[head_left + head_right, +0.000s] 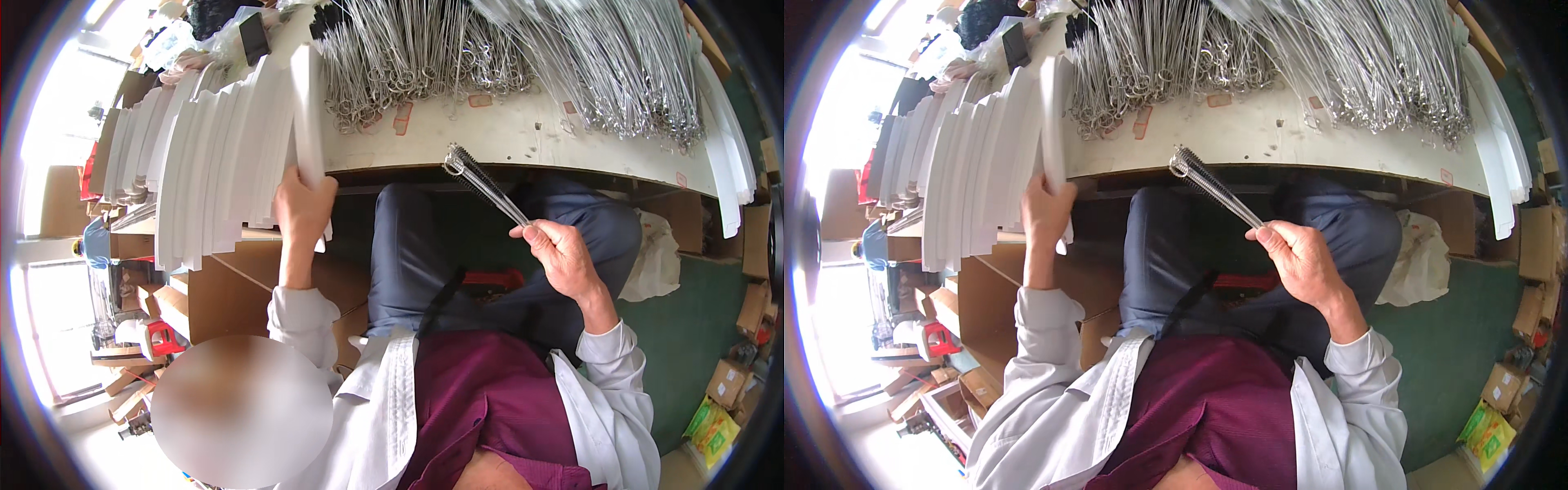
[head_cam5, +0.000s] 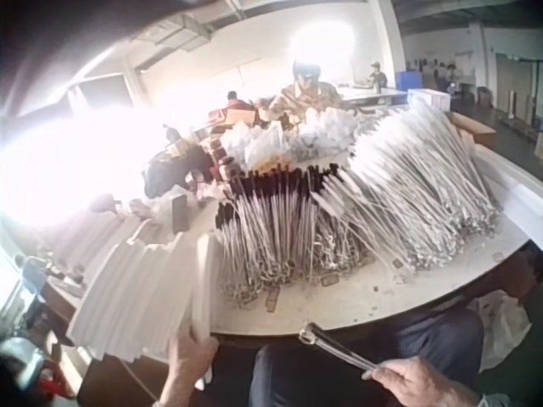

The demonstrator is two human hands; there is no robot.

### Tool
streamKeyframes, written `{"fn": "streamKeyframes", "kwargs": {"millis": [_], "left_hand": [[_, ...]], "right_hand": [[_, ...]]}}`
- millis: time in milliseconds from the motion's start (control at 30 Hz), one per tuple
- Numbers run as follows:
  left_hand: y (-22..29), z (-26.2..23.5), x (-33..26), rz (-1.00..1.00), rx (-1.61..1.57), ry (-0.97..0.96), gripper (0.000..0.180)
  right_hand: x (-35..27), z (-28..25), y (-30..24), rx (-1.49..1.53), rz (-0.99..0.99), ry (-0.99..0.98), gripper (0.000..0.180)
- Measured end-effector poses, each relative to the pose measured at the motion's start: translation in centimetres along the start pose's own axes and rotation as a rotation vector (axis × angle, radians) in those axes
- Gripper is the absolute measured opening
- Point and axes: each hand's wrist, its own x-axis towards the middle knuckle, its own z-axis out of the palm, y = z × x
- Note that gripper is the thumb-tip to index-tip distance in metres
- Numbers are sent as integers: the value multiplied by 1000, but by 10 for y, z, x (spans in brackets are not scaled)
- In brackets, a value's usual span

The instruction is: Manually inserting bundles of wire brushes into white cardboard sleeves.

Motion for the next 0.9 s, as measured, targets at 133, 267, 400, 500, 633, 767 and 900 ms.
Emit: {"fn": "streamKeyframes", "kwargs": {"millis": [133,267,400,500,633,767,900], "left_hand": [[18,-13,-12,-115,-918,-181,44],[36,-6,-10,-50,-1368,-199,44],[55,2,-11,-27,-1640,-190,42],[68,8,-18,17,-1742,-228,41],[79,11,-32,17,-1837,-274,37],[83,13,-40,9,-1835,-264,34],[91,26,-57,-18,-1821,-289,31]], "right_hand": [[-9,5,-10,96,46,-88,41],[-13,21,-24,228,30,-149,47],[-19,31,-32,342,106,-164,39],[-21,34,-32,128,53,-188,38],[-19,32,-27,85,82,-213,39],[-17,27,-23,103,57,-237,39],[-10,28,-31,90,69,-238,41]]}}
